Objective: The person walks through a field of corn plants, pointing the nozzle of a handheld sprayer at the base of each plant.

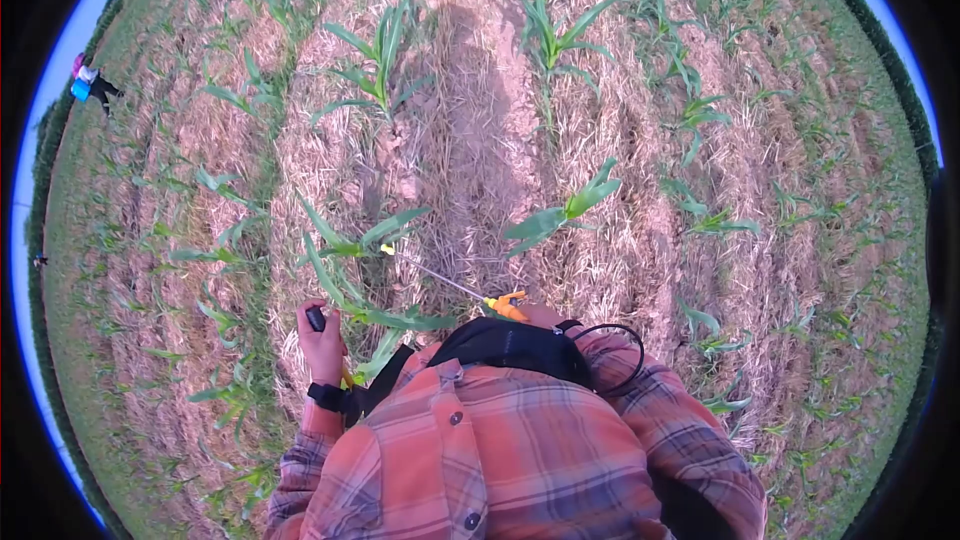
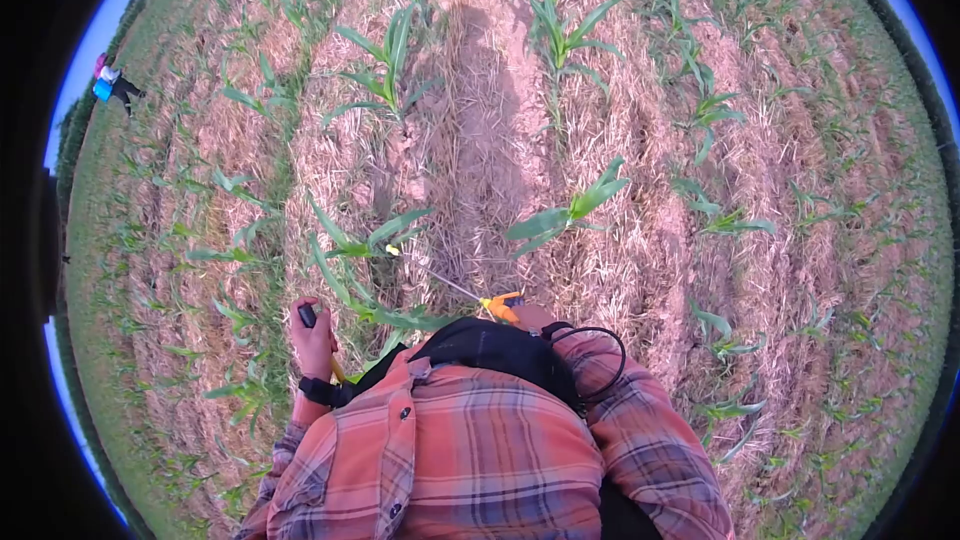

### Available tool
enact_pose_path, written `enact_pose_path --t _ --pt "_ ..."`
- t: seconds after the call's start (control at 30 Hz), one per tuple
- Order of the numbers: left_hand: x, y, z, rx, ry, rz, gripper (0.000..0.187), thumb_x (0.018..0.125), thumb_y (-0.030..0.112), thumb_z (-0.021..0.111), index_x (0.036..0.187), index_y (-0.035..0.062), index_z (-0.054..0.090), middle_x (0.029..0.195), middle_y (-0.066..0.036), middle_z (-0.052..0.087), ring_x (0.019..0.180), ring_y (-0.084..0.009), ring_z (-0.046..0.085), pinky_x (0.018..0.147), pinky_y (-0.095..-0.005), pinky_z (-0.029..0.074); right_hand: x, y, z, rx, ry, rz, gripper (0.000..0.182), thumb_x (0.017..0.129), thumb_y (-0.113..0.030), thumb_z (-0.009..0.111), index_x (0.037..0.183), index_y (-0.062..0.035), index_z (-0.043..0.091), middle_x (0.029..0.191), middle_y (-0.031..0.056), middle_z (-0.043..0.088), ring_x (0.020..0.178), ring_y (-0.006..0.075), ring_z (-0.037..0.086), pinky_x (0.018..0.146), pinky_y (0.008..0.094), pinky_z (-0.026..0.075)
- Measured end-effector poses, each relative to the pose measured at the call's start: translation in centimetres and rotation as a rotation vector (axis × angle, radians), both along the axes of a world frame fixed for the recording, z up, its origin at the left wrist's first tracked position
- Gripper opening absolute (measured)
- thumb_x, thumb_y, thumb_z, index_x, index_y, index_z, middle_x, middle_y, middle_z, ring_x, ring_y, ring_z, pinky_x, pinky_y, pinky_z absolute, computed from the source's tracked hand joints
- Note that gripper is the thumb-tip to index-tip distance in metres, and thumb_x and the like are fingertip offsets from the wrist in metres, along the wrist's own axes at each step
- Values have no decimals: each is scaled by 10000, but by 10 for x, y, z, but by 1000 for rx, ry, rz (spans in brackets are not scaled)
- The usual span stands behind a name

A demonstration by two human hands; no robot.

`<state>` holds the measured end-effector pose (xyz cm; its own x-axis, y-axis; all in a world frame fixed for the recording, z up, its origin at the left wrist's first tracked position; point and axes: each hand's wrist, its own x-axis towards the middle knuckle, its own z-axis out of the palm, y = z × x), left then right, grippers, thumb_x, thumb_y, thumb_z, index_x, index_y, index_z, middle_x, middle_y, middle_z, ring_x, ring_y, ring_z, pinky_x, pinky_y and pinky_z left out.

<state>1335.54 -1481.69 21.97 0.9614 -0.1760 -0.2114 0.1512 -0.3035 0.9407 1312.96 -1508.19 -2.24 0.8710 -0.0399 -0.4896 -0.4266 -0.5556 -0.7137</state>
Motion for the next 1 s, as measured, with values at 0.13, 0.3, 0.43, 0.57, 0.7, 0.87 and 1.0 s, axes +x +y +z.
enact_pose_path --t 0.13,0.3,0.43,0.57,0.7,0.87,1.0 --pt "6 -22 1 -3 -17 -9 195 761 31 529 916 109 439 538 28 367 340 -49 343 288 -196 284 7 -20 6 35 -23 -84 295 716 -292 559 899 -61 542 809 177 582 754 342 561 669 420 426" --pt "14 -45 -8 -1 -62 -39 202 759 27 531 920 107 437 547 28 365 349 -45 342 288 -196 283 0 -60 37 -79 134 -367 288 730 -300 516 889 -65 561 784 171 582 782 326 563 671 394 426" --pt "23 -60 -5 -18 -22 -23 200 760 31 532 919 107 437 548 29 367 352 -44 343 289 -196 282 -24 -98 13 -242 60 -664 277 725 -301 524 853 -58 561 755 170 581 739 328 562 634 404 424" --pt "39 -73 -13 -39 -23 -64 199 764 33 533 920 111 439 544 34 366 350 -42 345 291 -194 281 -40 -140 9 -366 60 -926 237 716 -248 538 801 -29 562 722 197 574 719 355 558 619 422 429" --pt "61 -98 -21 -18 -3 -88 199 765 32 539 921 113 447 546 41 362 348 -39 343 291 -189 277 -44 -179 3 -364 146 -1160 259 707 -241 535 807 -3 559 766 235 571 779 381 550 674 444 430" --pt "113 -136 -37 -42 11 -119 193 763 33 550 907 120 456 547 47 339 347 -42 338 286 -192 269 -29 -210 -32 -405 240 -1269 321 704 -275 545 811 28 549 836 256 566 811 397 547 723 442 432" --pt "154 -150 -40 -126 43 -106 192 763 34 544 907 124 455 547 43 360 346 -42 340 288 -195 269 19 -207 -10 -657 175 -1038 227 712 -212 561 814 -10 577 635 138 588 513 236 577 475 343 444"
